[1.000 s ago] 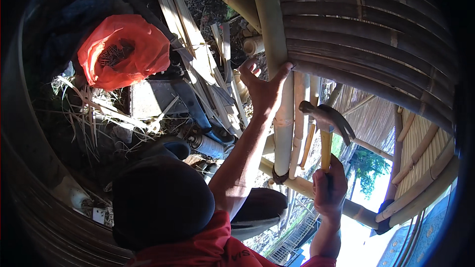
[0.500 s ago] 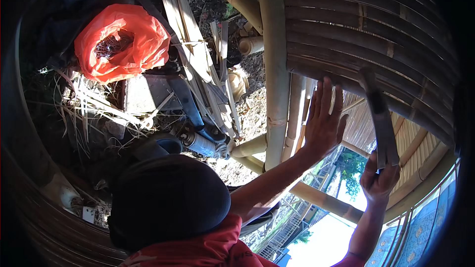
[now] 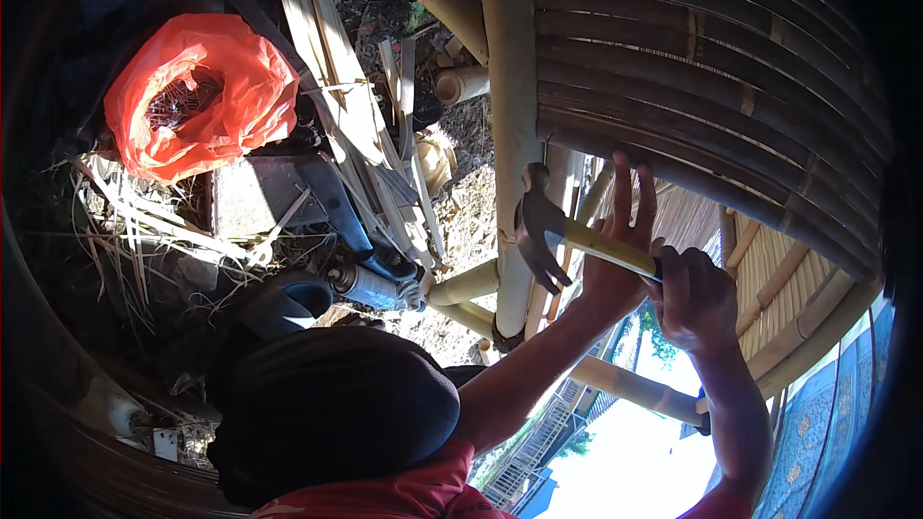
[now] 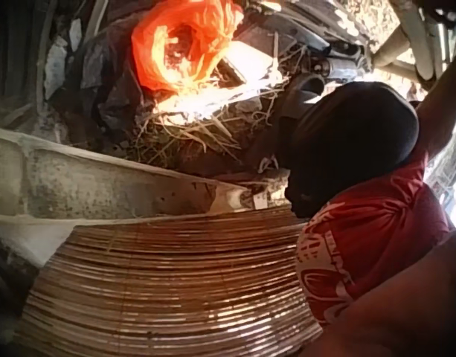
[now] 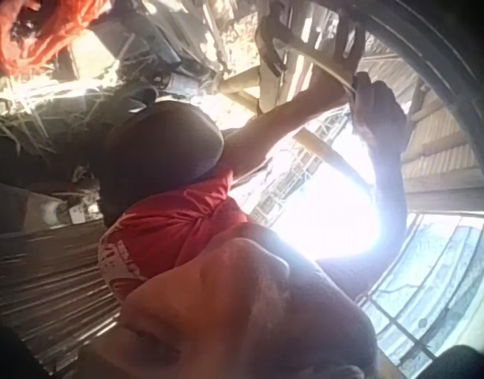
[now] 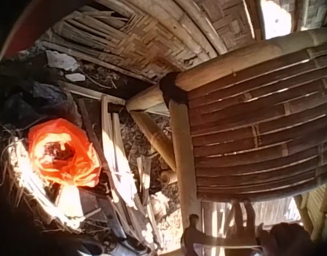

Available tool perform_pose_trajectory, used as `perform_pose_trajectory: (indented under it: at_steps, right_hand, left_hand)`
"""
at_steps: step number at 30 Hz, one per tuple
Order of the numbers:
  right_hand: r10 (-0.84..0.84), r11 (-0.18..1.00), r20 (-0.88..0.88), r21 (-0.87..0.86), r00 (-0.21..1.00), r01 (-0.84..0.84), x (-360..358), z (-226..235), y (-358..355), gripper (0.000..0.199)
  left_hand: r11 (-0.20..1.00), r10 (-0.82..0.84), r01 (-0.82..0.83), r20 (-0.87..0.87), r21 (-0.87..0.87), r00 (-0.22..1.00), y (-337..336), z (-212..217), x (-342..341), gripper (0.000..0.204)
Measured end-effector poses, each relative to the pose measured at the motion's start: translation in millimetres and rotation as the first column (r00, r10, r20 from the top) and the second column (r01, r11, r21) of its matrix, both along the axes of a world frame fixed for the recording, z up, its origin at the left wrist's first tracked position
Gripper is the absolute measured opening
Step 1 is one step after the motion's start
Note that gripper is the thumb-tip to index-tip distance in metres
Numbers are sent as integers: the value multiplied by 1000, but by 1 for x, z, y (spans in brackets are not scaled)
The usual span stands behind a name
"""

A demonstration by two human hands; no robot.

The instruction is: The person constructs a bamboo structure by sawing bamboo slats with a hand saw, aligning them onto the frame, and securing them with nails using a hammer.

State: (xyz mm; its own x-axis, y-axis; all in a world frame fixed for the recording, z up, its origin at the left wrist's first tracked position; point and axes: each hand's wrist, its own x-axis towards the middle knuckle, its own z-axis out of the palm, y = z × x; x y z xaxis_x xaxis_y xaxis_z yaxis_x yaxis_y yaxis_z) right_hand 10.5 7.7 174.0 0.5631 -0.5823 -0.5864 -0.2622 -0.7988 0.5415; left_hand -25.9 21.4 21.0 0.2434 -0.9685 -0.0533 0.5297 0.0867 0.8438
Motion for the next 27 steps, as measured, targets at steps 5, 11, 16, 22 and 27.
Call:
perform_pose_trajectory:
  at_steps: [5, 11, 16, 22, 27]
  right_hand:
    - [63, 998, -3, -13, 998, -63, 0, -16, 5, 39]
    - [46, 998, 85, -41, 995, -43, -6, -20, 2, 46]
    - [-93, 972, -53, -220, 994, 79, -5, -33, -8, 50]
    - [117, 993, 139, -12, 983, -117, 12, -25, -2, 53]
    - [-35, 981, -93, -192, 995, 17, 2, -36, -10, 57]
  left_hand:
    - [993, 113, -112, 26, -29, 993, 1, -1, -2, 106]
    - [996, 91, -92, -42, -21, 995, 0, -1, -4, 105]
    - [991, 132, -131, 25, -31, 991, -3, -7, -7, 103]
    - [906, -422, 422, -39, 4, 906, -3, 2, 26, 89]
    - [994, 109, -107, 147, -24, 983, 3, -6, -8, 86]
